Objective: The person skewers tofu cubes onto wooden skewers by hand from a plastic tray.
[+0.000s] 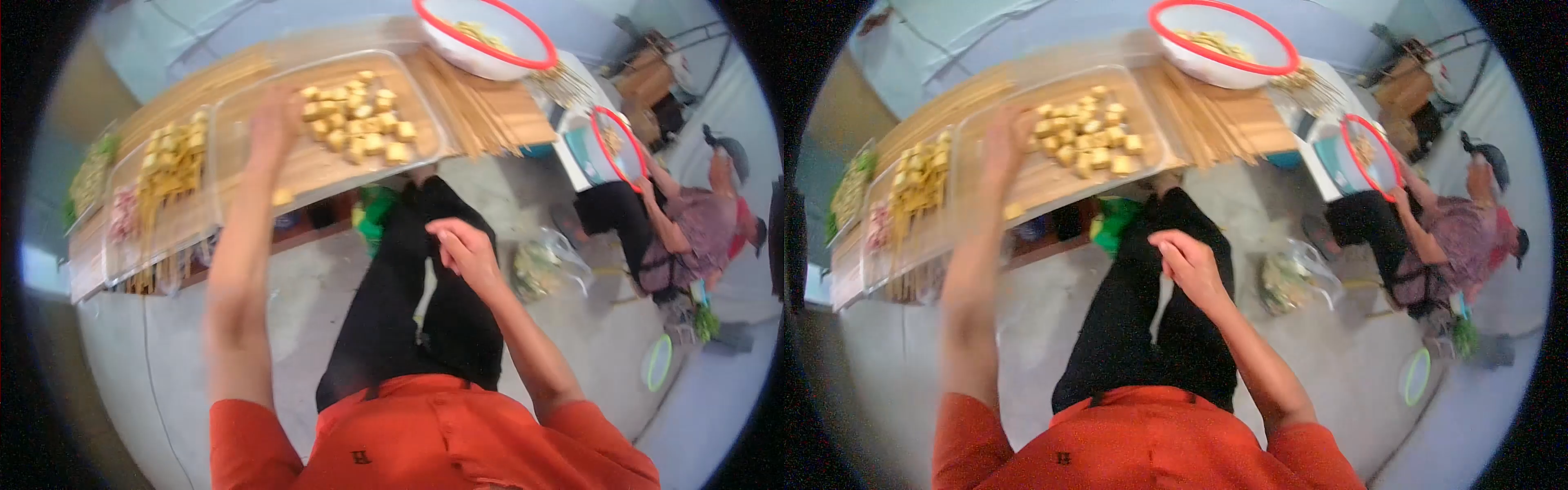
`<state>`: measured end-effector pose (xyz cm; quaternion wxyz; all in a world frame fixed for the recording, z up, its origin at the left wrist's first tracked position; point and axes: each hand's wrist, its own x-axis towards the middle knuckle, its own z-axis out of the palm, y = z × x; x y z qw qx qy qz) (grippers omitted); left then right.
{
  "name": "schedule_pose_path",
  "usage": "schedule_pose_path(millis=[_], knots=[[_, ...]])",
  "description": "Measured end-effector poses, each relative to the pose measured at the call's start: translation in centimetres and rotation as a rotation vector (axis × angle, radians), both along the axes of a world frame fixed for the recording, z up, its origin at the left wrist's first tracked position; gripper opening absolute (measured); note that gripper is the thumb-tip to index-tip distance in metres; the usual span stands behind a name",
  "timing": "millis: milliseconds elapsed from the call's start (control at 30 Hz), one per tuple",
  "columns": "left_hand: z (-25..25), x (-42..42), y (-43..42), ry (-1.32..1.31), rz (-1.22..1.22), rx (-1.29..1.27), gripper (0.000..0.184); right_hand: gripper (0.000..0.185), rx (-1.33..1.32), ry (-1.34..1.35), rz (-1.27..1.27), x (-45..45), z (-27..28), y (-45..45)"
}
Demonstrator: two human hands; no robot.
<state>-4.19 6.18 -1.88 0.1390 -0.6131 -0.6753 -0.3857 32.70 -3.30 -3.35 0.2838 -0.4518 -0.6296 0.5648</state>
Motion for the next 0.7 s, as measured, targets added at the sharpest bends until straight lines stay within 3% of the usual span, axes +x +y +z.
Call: schedule_pose_path(millis=[233, 300, 400, 467, 533, 700], knots=[[-0.7, -0.5, 1.2, -0.021, -0.026, -0.044, 0.026, 0.019, 0.502, -0.385, -0.167, 1.2, 1.9, 8.5], [-0.8, -0.3, 1.2, -0.009, -0.04, -0.042, 0.028, 0.018, 0.818, -0.636, -0.175, 1.5, 1.3, 11.2], [-0.6, 0.0, 0.9, 0.031, -0.016, 0.015, 0.026, 0.019, 0.933, -0.79, -0.193, 1.2, 0.5, 14.6], [-0.5, 0.0, 1.0, 0.029, -0.016, 0.001, 0.024, 0.022, 0.921, -0.78, -0.172, 0.9, 0.2, 16.0], [-0.7, 0.1, 1.2, 0.019, -0.012, 0.0, 0.025, 0.024, 0.824, -0.949, -0.188, 0.3, -0.1, 17.2], [0.2, 0.7, 0.6, -0.062, -0.031, -0.074, 0.025, 0.023, 0.769, -0.908, -0.162, 0.2, 0.3, 19.0]])
